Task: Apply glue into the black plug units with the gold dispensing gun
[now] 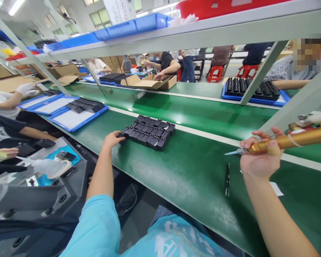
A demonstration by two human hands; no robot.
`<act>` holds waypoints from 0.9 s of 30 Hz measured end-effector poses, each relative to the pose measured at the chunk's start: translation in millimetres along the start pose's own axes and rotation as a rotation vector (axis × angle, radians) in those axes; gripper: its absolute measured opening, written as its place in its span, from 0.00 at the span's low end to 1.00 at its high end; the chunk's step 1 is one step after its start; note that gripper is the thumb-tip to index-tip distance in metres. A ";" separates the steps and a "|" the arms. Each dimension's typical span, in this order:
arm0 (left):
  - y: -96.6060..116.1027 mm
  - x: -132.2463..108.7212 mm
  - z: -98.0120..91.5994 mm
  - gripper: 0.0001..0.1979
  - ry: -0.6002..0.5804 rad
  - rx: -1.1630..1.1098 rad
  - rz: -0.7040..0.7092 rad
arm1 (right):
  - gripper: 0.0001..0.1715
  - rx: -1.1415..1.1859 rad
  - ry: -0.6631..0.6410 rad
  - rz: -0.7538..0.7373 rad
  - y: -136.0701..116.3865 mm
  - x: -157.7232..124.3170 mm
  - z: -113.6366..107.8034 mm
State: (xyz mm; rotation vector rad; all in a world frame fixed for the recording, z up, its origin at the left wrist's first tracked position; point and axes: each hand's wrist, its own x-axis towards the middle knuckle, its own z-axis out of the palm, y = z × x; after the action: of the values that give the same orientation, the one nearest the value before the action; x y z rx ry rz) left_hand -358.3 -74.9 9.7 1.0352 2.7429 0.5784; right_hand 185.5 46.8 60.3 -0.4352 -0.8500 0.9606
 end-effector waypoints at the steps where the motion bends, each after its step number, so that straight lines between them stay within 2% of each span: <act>1: 4.1 -4.6 -0.3 0.30 -0.017 0.005 0.015 | 0.19 0.011 0.007 -0.015 1.1 1.0 -0.5; 3: 15.7 -19.7 -2.1 0.36 -0.003 0.023 0.051 | 0.22 0.020 0.032 -0.031 1.4 1.5 -1.0; 4: 23.6 -29.7 -3.1 0.38 0.098 0.034 0.065 | 0.22 0.010 0.048 -0.020 0.8 1.1 -0.8; 6: 44.8 -52.3 -3.3 0.34 0.370 0.036 0.102 | 0.21 0.006 0.071 0.011 0.1 0.6 0.3; 7: 58.5 -64.2 -1.5 0.30 0.479 -0.003 0.197 | 0.20 0.013 0.079 0.017 0.3 0.7 1.0; 8: 74.4 -76.3 2.6 0.27 0.523 -0.047 0.296 | 0.20 0.015 0.079 0.017 0.9 0.9 1.8; 9: 92.8 -88.6 9.3 0.25 0.519 -0.090 0.373 | 0.19 0.017 0.079 0.015 1.7 1.0 2.6; 11: 137.1 -113.2 32.0 0.22 0.390 -0.216 0.525 | 0.18 0.039 0.104 -0.007 3.1 -0.9 4.7; 13: 189.4 -135.5 65.3 0.20 0.183 -0.299 0.719 | 0.17 0.067 0.115 -0.010 3.2 -6.2 8.1; 15: 244.0 -154.7 102.8 0.19 -0.097 -0.380 0.884 | 0.15 0.101 0.067 0.019 2.2 -14.4 12.7; 17: 293.3 -173.7 135.7 0.19 -0.328 -0.480 0.994 | 0.12 0.138 -0.011 0.057 0.9 -24.0 18.0; 19: 330.0 -195.8 157.6 0.14 -0.509 -0.771 1.088 | 0.11 0.169 -0.075 0.072 -0.2 -33.2 22.9; 20: 342.4 -208.2 163.8 0.12 -0.537 -0.968 1.089 | 0.12 0.172 -0.102 0.078 -0.6 -37.3 25.0; 22: 355.6 -233.7 168.4 0.12 -0.527 -1.225 1.073 | 0.13 0.161 -0.145 0.087 -1.7 -43.9 28.1; 25: 357.6 -264.3 165.8 0.12 -0.486 -1.745 0.955 | 0.13 0.152 -0.201 0.109 -4.1 -48.8 30.3; 27: 356.8 -273.4 163.6 0.11 -0.514 -1.932 0.935 | 0.13 0.154 -0.207 0.121 -6.1 -49.1 30.9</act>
State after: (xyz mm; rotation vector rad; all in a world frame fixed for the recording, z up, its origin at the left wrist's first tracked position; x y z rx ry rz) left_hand 106.5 38.5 7.0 1.2067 0.2878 1.9019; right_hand 149.8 0.7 61.8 -0.2589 -0.9363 1.1890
